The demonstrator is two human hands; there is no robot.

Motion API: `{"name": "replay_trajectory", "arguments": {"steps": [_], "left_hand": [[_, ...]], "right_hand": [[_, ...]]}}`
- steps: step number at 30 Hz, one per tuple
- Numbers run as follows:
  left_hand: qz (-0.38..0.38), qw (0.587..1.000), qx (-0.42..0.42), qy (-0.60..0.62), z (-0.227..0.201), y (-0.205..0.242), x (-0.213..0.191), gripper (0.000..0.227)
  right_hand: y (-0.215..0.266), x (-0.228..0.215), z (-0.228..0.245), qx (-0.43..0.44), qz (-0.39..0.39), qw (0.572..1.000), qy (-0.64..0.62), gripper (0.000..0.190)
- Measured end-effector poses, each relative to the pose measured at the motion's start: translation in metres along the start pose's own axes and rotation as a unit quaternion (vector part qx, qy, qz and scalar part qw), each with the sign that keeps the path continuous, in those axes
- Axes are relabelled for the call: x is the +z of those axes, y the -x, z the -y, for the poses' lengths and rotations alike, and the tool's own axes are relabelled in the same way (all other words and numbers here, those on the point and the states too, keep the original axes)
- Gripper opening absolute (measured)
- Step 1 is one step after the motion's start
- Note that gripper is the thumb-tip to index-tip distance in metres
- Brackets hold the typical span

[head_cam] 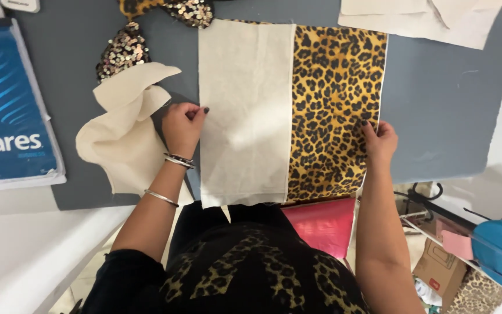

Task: Pinning white fabric pieces onto leopard print fabric on a work table

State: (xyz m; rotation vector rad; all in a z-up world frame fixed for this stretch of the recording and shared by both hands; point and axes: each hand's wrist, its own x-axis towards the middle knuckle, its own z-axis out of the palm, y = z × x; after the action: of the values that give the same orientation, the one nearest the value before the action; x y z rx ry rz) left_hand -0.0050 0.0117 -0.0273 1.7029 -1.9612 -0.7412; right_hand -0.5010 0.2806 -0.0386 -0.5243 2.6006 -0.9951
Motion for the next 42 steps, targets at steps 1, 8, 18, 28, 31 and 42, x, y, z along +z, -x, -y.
{"name": "replay_trajectory", "arguments": {"steps": [1,8,18,28,31,42], "left_hand": [[0.002,1.0,0.002,0.0,0.0,0.0,-0.001,0.019],[-0.006,1.0,-0.011,-0.009,-0.007,0.001,-0.007,0.018],[0.107,0.992,0.049,0.043,0.009,-0.001,-0.033,0.014],[0.081,0.996,0.016,0.044,-0.001,0.002,-0.026,0.016],[0.09,0.995,0.016,0.048,-0.006,0.001,-0.03,0.019],[0.081,0.994,0.059,0.035,-0.006,0.002,-0.031,0.017]], "right_hand": [[-0.001,0.0,-0.007,-0.009,-0.008,0.999,0.039,0.027],[0.106,0.039,0.139,-0.166,0.002,0.986,0.004,0.023],[0.162,0.087,0.144,-0.065,0.249,0.965,-0.047,0.012],[0.16,0.083,0.159,-0.033,0.267,0.962,-0.051,0.011],[0.16,0.08,0.158,-0.058,0.237,0.97,-0.022,0.011],[0.149,0.091,0.123,-0.072,0.246,0.965,-0.063,0.008]]}}
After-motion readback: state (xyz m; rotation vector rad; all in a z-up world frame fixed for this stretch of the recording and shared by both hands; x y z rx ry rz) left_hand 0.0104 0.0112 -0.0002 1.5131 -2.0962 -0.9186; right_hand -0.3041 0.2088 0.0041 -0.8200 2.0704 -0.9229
